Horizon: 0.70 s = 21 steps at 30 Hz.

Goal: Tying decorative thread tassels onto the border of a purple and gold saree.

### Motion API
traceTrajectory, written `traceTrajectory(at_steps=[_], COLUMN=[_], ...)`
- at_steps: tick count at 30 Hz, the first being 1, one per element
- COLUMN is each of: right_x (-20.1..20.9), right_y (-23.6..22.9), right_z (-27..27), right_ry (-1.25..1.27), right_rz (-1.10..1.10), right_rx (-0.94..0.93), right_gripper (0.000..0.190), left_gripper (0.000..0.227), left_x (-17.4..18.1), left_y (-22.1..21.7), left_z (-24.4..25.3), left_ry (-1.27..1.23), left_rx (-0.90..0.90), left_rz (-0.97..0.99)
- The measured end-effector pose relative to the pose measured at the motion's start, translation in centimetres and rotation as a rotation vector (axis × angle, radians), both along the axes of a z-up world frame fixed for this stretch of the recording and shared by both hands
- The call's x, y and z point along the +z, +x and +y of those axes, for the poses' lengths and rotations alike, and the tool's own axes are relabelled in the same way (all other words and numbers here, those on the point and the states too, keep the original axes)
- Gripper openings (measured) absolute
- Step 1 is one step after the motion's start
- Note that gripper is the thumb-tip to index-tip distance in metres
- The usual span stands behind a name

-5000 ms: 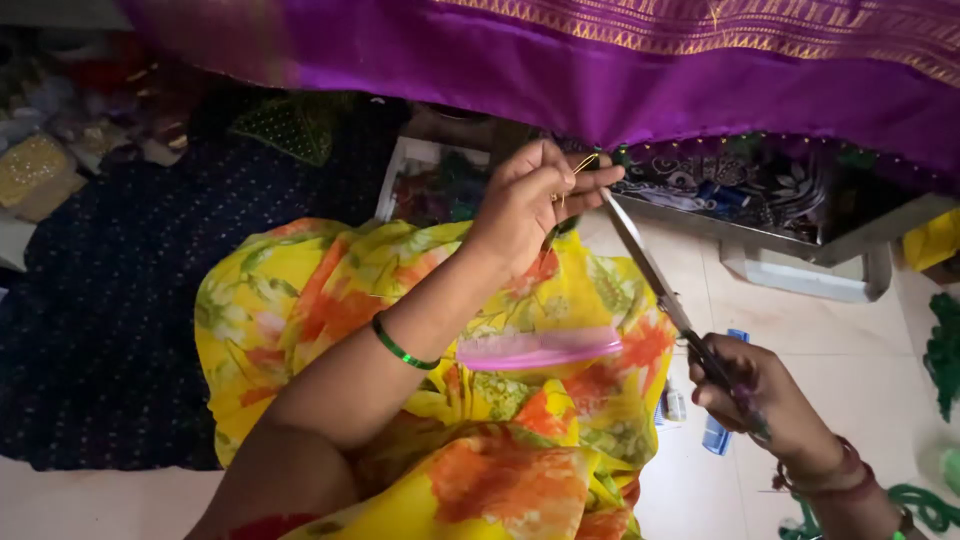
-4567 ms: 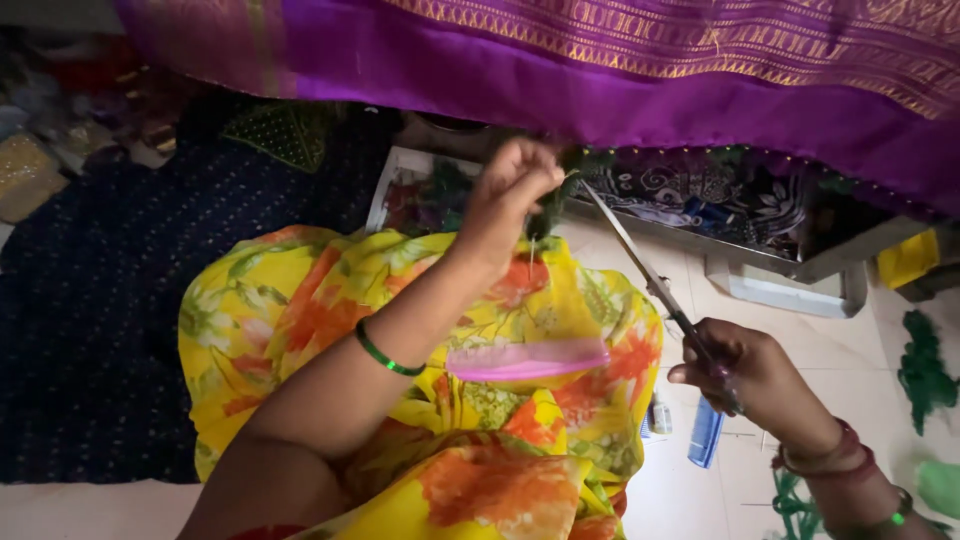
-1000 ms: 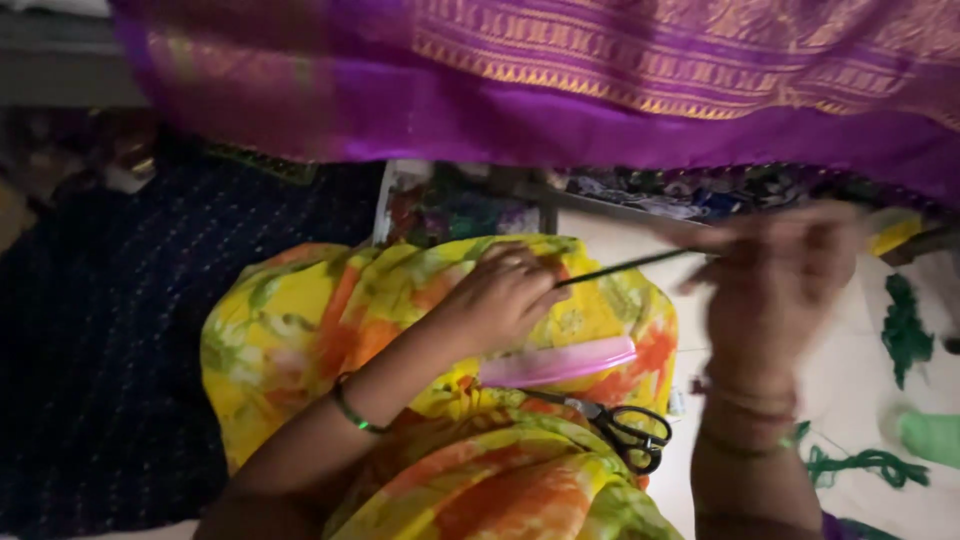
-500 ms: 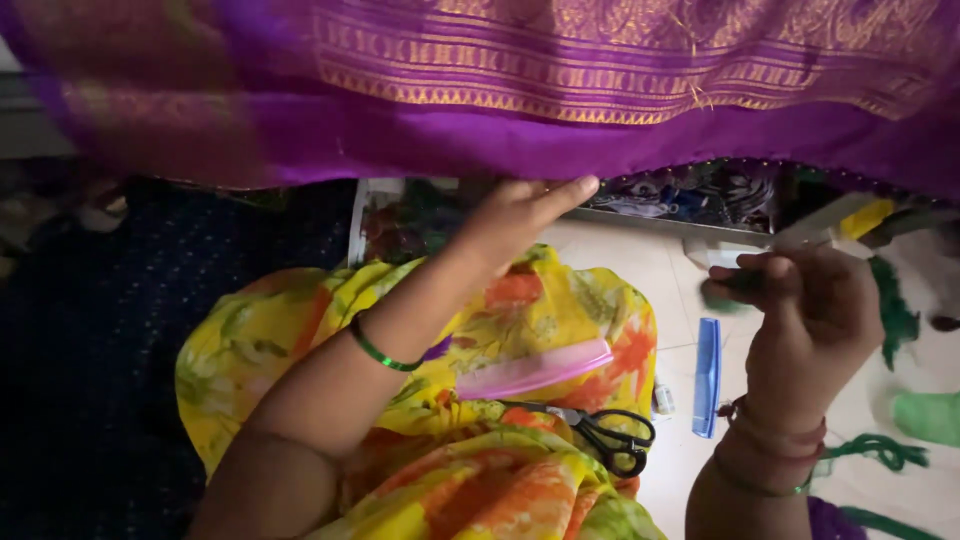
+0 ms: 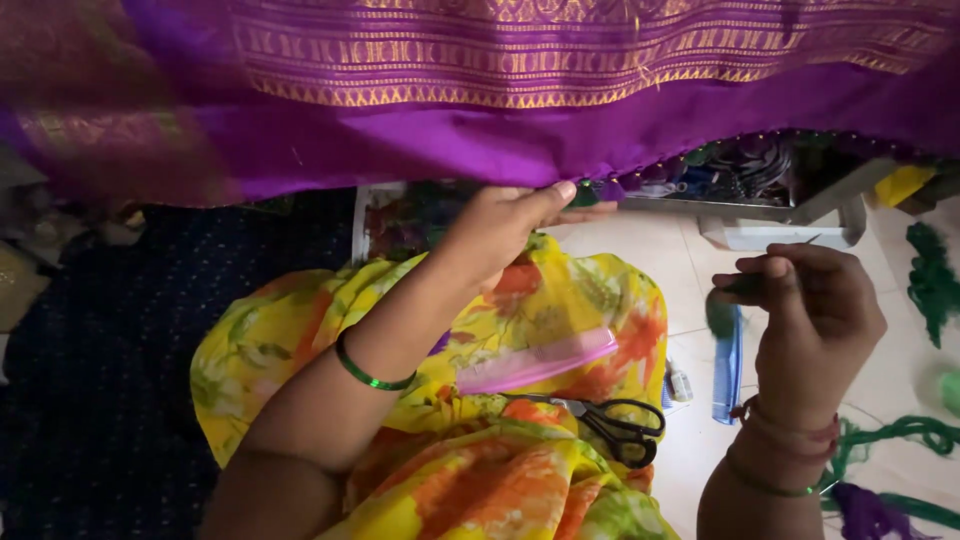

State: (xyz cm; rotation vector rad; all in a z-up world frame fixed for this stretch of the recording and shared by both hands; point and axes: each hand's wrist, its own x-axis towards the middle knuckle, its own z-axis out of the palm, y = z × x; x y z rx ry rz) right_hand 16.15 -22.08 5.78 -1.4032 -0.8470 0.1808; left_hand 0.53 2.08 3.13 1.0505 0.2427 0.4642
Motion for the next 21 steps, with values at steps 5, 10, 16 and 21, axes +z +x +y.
traceTrajectory(at_steps=[5, 10, 16, 21], right_x=[-0.2, 1.2, -3.0, -14.2], right_y=[0.4, 1.5, 4.5, 3.0], right_z=[-0.5, -1.9, -2.4, 2.6], right_ry=[-0.021, -0.014, -0.236, -0.569], right_rz=[-0.023, -0.103, -0.146, -0.686], right_rx=[-0.012, -0.068, -0.124, 0.271], right_gripper=[0.009, 0.005, 0.014, 0.026], left_gripper=[0.039, 0.041, 0.048, 0.032], left_x=[-0.5, -0.6, 0.0, -1.4], left_y=[-0.2, -0.2, 0.7, 2.7], left_z=[0.0, 0.4, 1.0, 0.0], left_ry=[0.103, 0.266, 0.138, 0.107], left_rx=[-0.031, 0.021, 0.143, 0.173], left_rz=[0.029, 0.049, 0.124, 0.056])
